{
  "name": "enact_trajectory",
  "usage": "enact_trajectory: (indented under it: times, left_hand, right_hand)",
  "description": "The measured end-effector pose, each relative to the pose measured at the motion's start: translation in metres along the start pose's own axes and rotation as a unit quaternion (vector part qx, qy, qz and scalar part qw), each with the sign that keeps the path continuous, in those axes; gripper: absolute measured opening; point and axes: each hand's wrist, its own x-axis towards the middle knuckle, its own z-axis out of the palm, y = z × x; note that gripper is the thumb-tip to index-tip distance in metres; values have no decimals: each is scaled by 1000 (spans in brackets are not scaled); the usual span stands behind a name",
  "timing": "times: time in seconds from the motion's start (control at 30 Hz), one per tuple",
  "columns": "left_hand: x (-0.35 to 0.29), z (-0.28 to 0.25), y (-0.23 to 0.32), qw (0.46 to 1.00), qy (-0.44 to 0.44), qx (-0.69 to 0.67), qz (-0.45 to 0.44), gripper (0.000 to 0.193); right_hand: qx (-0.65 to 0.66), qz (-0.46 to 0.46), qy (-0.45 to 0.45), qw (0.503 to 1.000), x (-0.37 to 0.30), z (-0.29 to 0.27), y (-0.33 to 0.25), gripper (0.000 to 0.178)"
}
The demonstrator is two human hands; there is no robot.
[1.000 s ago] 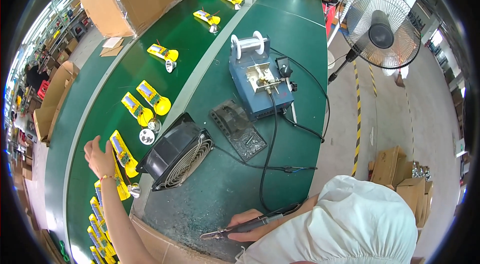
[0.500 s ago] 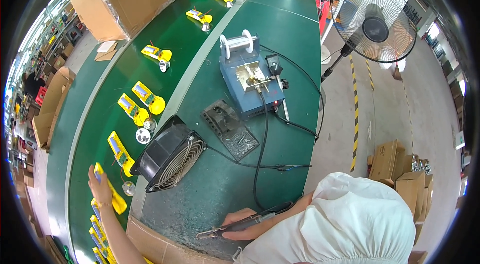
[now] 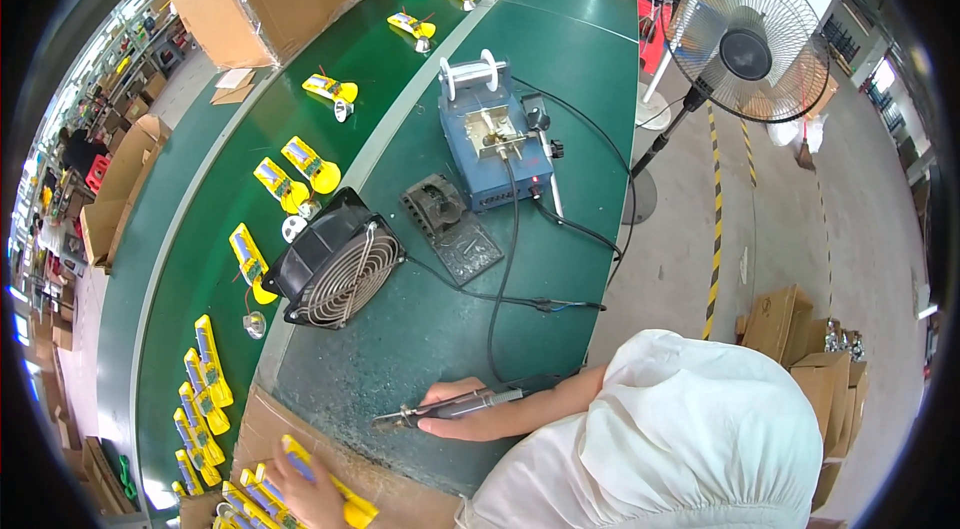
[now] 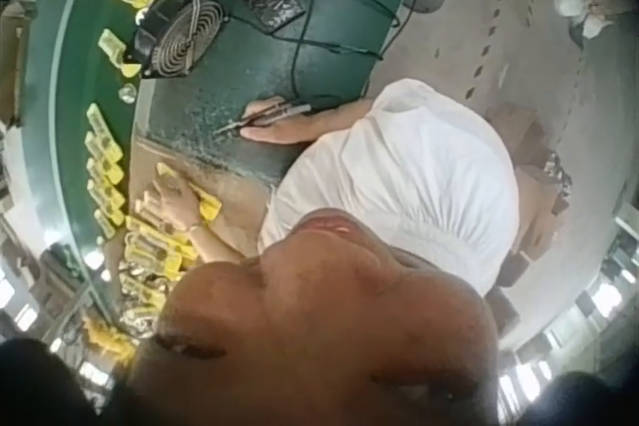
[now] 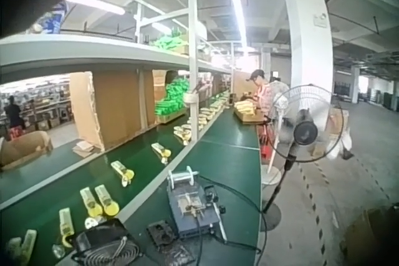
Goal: Soldering wires to circuit boards and assembling them into flashlight housings on an assembly line.
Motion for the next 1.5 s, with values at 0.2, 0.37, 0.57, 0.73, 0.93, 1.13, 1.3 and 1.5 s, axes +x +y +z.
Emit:
enact_trajectory:
  times: [0.2, 0.37, 0.57, 0.73, 0.93, 1.13, 1.3, 1.5]
  left_hand:
    - [-36, -22, 51, 993, 29, 50, -104, 47]
    - [-70, -72, 9, 933, 277, 218, -72, 48]
    - [-100, -77, -11, 936, 239, 227, -125, 47]
    - [-114, -70, -18, 937, 207, 230, -162, 47]
    - [-134, -59, -30, 936, 166, 236, -203, 46]
    - [-187, -55, -28, 915, 118, 253, -291, 46]
    - [-167, -8, -5, 961, 190, 74, -188, 9]
    - [-155, -22, -4, 949, 225, -49, -215, 19]
  right_hand:
    - [3, -8, -14, 1000, -4, 0, -3, 17]
    - [-5, -3, -12, 1000, -6, -1, -1, 17]
    - [-15, -3, -21, 1000, -4, -1, -2, 17]
    - [16, 9, -14, 1000, -5, 0, -4, 19]
    - [7, 19, -1, 1000, -5, -4, -7, 20]
    - [29, -8, -16, 999, -12, 4, 0, 17]
    - [-93, 5, -1, 996, -6, -1, -2, 20]
    - [-10, 24, 32, 999, -4, -8, -4, 16]
